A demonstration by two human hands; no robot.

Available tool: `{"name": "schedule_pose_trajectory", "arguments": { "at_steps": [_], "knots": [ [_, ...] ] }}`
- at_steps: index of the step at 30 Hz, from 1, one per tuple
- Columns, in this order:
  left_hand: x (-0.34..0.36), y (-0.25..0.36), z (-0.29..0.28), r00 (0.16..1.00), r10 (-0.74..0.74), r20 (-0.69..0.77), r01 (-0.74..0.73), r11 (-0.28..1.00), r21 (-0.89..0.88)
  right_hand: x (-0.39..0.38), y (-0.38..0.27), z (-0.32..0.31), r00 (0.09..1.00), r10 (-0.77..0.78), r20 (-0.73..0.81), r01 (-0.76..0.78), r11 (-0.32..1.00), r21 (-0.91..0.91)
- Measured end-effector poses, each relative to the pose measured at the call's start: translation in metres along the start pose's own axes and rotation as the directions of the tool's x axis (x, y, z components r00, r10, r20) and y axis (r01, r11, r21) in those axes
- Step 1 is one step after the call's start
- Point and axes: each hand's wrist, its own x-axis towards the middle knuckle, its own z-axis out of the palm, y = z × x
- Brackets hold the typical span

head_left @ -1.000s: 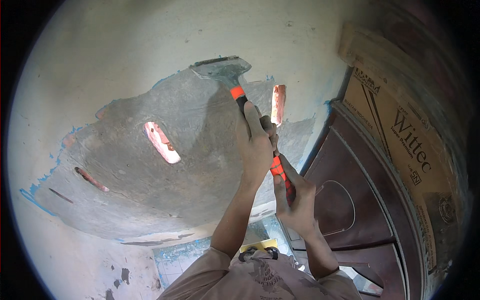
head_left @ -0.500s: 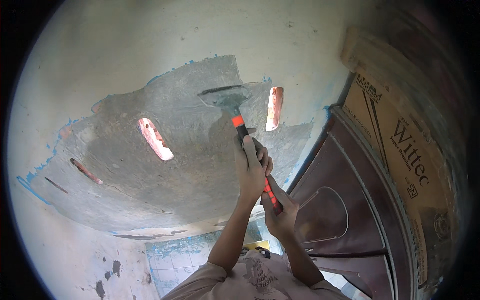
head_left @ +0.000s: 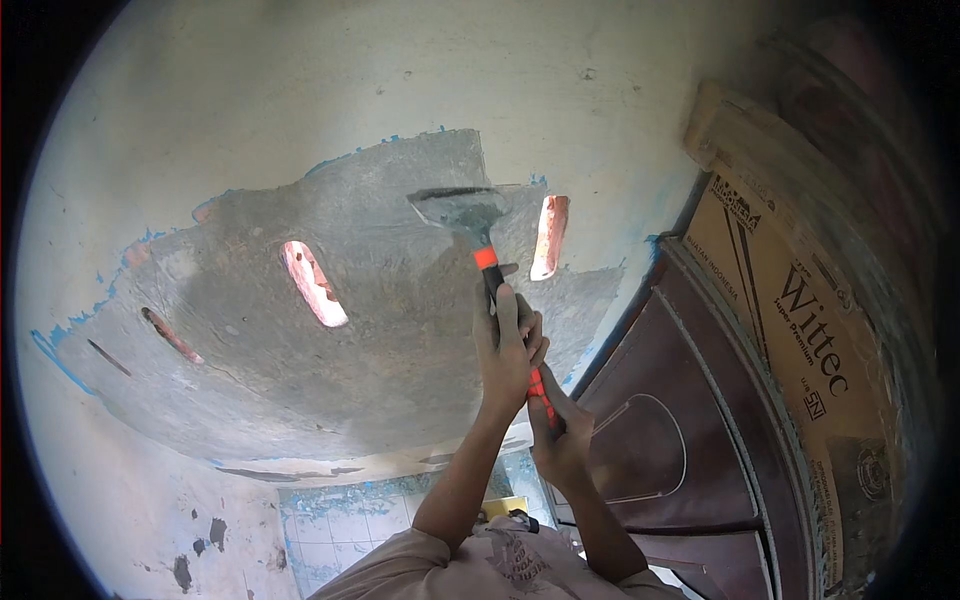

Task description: The person scrapes old paint and plaster from a damaged wall surface using a hand scraper tool.

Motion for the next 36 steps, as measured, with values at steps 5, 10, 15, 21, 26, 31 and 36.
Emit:
{"name": "schedule_pose_trajectory", "arguments": {
  "at_steps": [5, 10, 15, 21, 26, 31, 36],
  "knots": [
    [0.005, 0.012, 0.002, 1.000, -0.009, -0.013, 0.009, 0.999, 0.041, 0.002, -0.012, 0.006, 0.997, 0.076, 0.003, -0.076, 0.995, 0.071],
    [0.004, 0.005, 0.000, 0.997, -0.069, -0.043, 0.069, 0.998, 0.001, 0.000, -0.004, 0.005, 1.000, 0.022, -0.011, -0.023, 0.998, -0.061],
    [0.009, 0.021, 0.005, 0.999, -0.030, -0.032, 0.031, 0.998, 0.050, 0.010, -0.013, 0.011, 0.999, -0.002, -0.039, 0.001, 1.000, -0.026],
    [0.002, 0.011, -0.007, 0.984, -0.139, -0.115, 0.148, 0.987, 0.068, 0.001, -0.014, 0.015, 0.999, -0.006, -0.051, 0.004, 1.000, -0.024],
    [0.007, 0.019, 0.002, 0.995, -0.059, -0.086, 0.068, 0.992, 0.110, 0.002, -0.017, 0.017, 0.996, 0.068, -0.050, -0.071, 0.995, -0.076],
    [0.010, 0.017, -0.004, 0.996, -0.066, -0.060, 0.071, 0.993, 0.096, 0.004, -0.019, 0.020, 0.997, 0.021, -0.068, -0.024, 0.999, -0.041],
    [0.012, 0.023, 0.000, 0.993, -0.097, -0.063, 0.102, 0.992, 0.080, 0.010, -0.016, 0.016, 0.998, -0.008, -0.069, 0.004, 0.998, -0.062]
  ]
}}
